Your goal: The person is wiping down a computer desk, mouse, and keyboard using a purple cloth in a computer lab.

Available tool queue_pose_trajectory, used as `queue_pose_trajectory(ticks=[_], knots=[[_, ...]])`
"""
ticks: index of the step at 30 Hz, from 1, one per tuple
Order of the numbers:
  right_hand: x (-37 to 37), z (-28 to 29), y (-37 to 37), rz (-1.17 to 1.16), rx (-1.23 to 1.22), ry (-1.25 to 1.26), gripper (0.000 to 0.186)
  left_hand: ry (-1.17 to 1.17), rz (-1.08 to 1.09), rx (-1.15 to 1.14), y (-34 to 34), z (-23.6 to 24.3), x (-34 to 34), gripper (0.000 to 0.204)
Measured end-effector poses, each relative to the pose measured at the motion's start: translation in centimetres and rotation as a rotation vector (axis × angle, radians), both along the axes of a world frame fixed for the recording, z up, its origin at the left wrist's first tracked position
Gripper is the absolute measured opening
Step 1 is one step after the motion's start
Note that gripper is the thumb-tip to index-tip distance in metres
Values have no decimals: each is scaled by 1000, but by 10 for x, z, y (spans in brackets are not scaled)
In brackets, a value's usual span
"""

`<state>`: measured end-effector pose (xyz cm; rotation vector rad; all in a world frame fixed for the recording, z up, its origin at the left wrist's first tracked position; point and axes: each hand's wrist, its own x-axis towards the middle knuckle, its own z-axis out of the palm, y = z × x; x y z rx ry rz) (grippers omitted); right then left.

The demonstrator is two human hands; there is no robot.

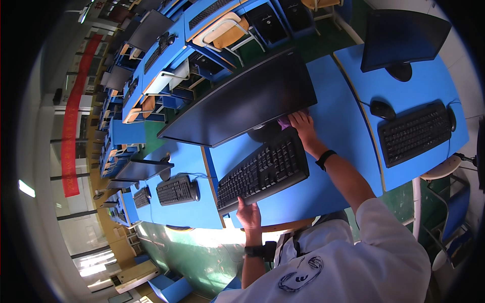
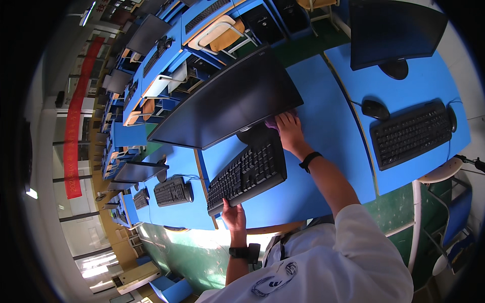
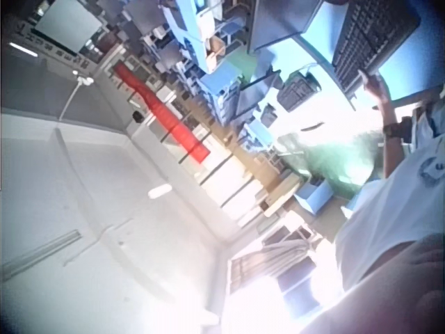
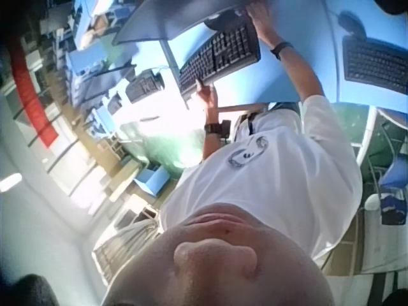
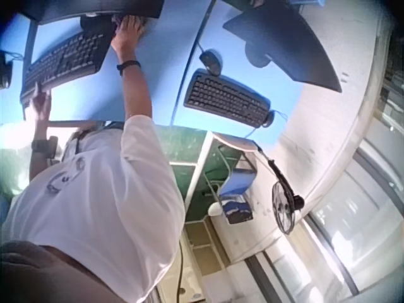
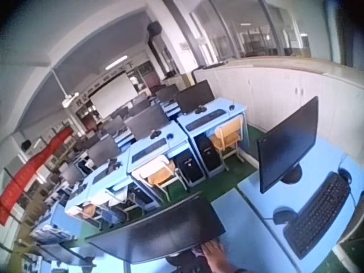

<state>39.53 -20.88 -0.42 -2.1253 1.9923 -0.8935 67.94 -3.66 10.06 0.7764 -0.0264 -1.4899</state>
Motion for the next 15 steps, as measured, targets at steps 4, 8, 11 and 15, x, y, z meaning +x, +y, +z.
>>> queue_pose_trajectory(ticks=[4,8,11,15], knots=[[36,5,45,152,106,-287,61,47,59,27,-17,-2,20,25],[87,28,100,199,90,-179,59,26,-77,44,-34,8,34,31],[132,45,111,168,110,-123,57,83,-141,105,-44,20,43,29],[182,65,88,100,73,-17,56,173,-172,152,-54,28,48,27]])
